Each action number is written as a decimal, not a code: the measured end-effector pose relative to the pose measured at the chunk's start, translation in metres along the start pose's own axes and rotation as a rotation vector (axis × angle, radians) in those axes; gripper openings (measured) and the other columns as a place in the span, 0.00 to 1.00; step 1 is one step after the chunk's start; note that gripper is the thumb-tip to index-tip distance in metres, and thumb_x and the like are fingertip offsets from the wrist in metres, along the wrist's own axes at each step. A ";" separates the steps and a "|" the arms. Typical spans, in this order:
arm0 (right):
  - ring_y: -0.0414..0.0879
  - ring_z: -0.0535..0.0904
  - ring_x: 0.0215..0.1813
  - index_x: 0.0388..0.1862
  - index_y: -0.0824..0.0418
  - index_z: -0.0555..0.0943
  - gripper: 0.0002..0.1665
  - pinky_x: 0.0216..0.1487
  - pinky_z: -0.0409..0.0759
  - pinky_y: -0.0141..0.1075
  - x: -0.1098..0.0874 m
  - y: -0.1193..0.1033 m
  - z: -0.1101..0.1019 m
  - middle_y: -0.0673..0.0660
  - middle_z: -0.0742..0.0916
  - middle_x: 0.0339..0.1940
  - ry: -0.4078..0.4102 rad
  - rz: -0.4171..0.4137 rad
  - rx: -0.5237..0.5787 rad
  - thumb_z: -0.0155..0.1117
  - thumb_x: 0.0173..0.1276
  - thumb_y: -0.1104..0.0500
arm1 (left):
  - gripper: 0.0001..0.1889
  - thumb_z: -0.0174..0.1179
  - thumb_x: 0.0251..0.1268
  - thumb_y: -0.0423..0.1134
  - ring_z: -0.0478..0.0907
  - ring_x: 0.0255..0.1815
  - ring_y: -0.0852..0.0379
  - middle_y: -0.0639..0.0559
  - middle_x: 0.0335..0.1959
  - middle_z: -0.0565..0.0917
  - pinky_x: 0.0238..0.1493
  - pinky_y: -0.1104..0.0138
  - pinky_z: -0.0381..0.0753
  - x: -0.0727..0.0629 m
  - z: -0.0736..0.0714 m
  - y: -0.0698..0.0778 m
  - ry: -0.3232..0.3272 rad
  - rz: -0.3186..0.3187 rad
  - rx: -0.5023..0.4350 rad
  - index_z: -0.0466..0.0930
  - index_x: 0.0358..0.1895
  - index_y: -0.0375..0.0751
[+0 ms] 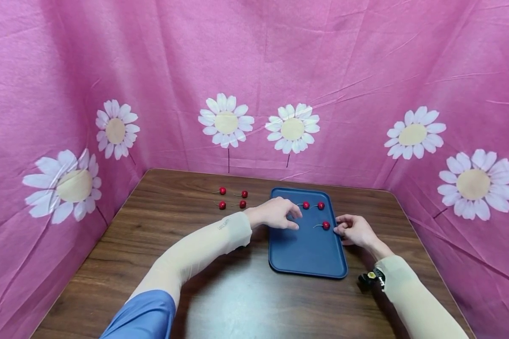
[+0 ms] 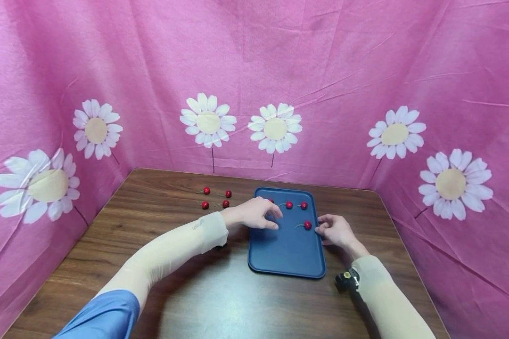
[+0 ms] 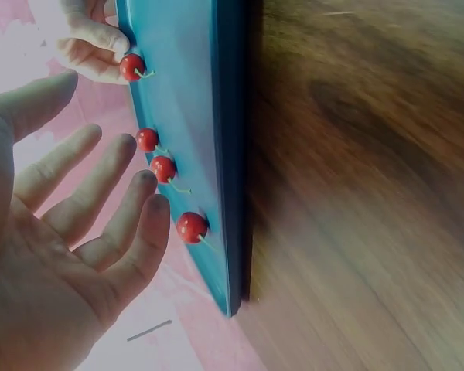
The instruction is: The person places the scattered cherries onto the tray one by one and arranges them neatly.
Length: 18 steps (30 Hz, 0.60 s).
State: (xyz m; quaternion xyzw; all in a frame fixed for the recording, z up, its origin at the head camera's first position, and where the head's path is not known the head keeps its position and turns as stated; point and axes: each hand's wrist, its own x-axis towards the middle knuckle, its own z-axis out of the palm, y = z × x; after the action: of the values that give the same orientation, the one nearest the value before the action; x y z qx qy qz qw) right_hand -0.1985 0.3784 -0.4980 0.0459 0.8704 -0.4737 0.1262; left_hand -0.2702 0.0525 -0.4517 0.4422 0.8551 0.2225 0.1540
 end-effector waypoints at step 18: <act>0.39 0.86 0.39 0.73 0.81 0.74 0.28 0.42 0.96 0.45 0.001 0.000 0.000 0.55 0.88 0.38 -0.002 0.004 -0.007 0.68 0.81 0.69 | 0.21 0.71 0.79 0.44 0.90 0.63 0.48 0.42 0.63 0.93 0.68 0.55 0.89 -0.057 -0.013 -0.026 0.050 0.040 -0.200 0.89 0.67 0.39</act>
State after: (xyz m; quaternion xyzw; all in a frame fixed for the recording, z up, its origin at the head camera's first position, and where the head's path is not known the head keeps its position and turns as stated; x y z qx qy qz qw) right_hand -0.1996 0.3779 -0.4981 0.0466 0.8718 -0.4705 0.1280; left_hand -0.2622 -0.0106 -0.4501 0.4360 0.8232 0.3207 0.1713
